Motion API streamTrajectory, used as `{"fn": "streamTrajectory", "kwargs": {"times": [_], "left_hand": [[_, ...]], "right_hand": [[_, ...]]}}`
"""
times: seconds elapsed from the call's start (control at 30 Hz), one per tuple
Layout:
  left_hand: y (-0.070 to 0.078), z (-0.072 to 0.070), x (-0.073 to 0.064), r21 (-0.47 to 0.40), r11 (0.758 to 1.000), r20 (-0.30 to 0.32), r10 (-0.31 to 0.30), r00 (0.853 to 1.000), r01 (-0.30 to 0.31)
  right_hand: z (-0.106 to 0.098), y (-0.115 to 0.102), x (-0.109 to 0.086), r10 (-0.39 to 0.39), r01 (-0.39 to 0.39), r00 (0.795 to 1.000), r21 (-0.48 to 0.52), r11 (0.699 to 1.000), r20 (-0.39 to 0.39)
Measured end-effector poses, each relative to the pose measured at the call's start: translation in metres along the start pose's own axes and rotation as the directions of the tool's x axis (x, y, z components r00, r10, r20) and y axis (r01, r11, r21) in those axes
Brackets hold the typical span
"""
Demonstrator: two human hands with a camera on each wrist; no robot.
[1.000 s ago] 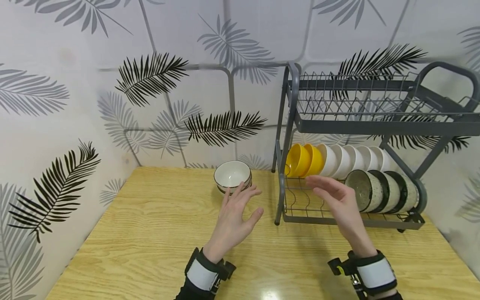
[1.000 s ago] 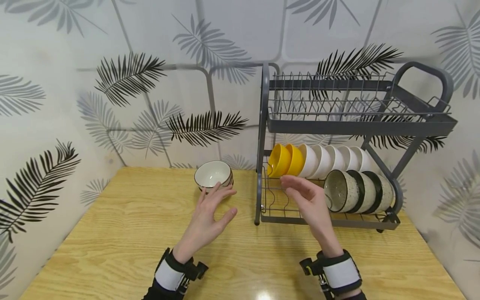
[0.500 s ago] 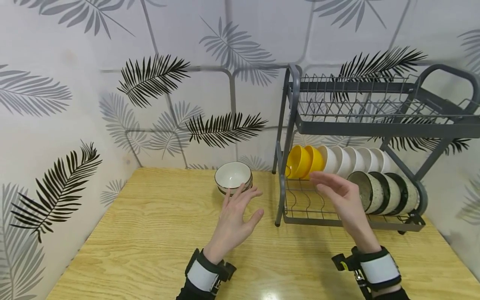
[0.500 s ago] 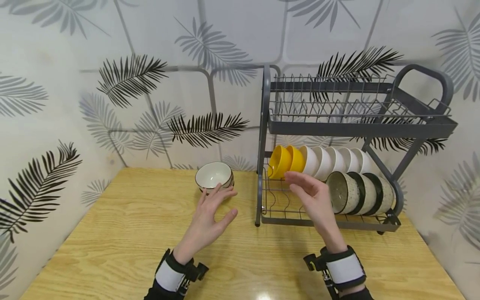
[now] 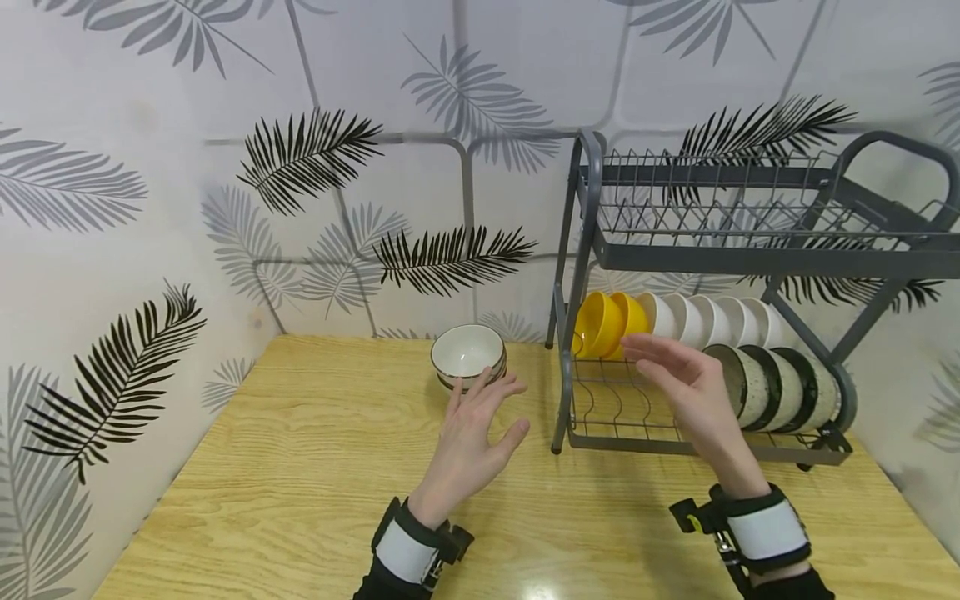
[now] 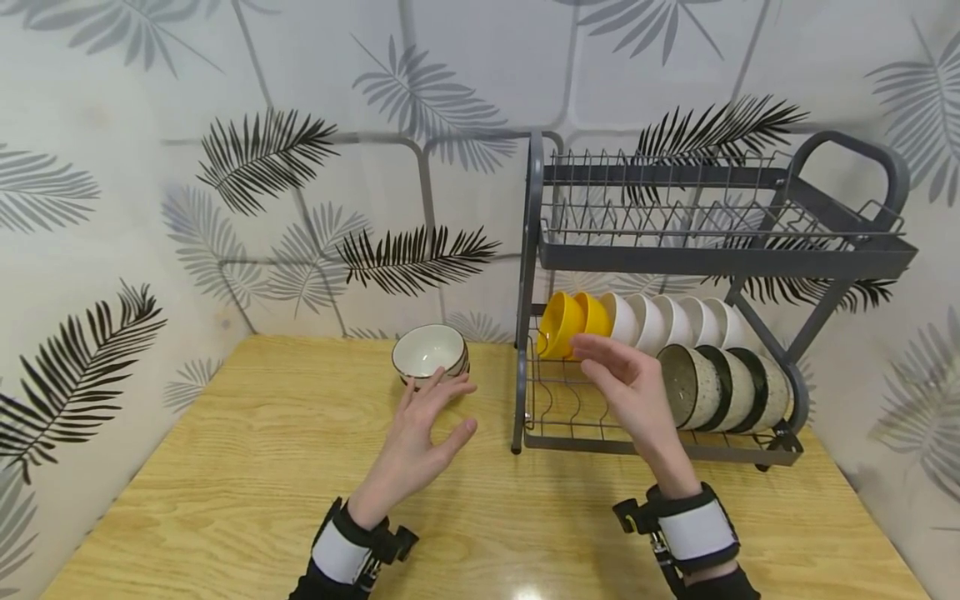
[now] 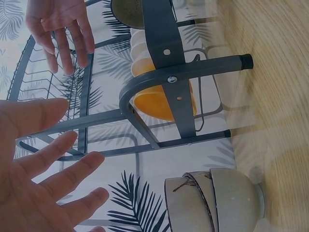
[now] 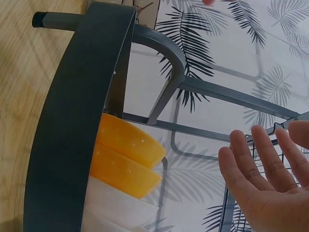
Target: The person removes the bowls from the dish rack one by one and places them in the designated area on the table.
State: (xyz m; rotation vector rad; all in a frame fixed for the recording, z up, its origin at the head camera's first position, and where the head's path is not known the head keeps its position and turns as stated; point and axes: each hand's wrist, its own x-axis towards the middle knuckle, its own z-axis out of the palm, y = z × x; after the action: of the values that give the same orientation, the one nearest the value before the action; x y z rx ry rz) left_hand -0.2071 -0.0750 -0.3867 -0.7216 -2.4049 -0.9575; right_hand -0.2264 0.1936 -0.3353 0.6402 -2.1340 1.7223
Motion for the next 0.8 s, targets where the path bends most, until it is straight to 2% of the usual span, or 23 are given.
{"fn": "streamTrajectory", "kwargs": {"times": [0.27, 0.53, 0.8], "left_hand": [[0.000, 0.000, -0.001, -0.007, 1.000, 0.001, -0.003, 1.000, 0.003], [0.000, 0.000, -0.001, -0.004, 1.000, -0.002, -0.004, 1.000, 0.004], [0.000, -0.001, -0.001, -0.007, 1.000, -0.008, -0.002, 1.000, 0.002]], "right_hand": [[-0.002, -0.001, 0.002, 0.008, -0.008, 1.000, -0.062, 0.998, -0.003], [-0.007, 0.001, 0.005, -0.004, 0.004, 1.000, -0.024, 1.000, 0.011], [-0.012, 0.003, 0.007, 0.022, -0.022, 1.000, -0.049, 0.999, 0.012]]}}
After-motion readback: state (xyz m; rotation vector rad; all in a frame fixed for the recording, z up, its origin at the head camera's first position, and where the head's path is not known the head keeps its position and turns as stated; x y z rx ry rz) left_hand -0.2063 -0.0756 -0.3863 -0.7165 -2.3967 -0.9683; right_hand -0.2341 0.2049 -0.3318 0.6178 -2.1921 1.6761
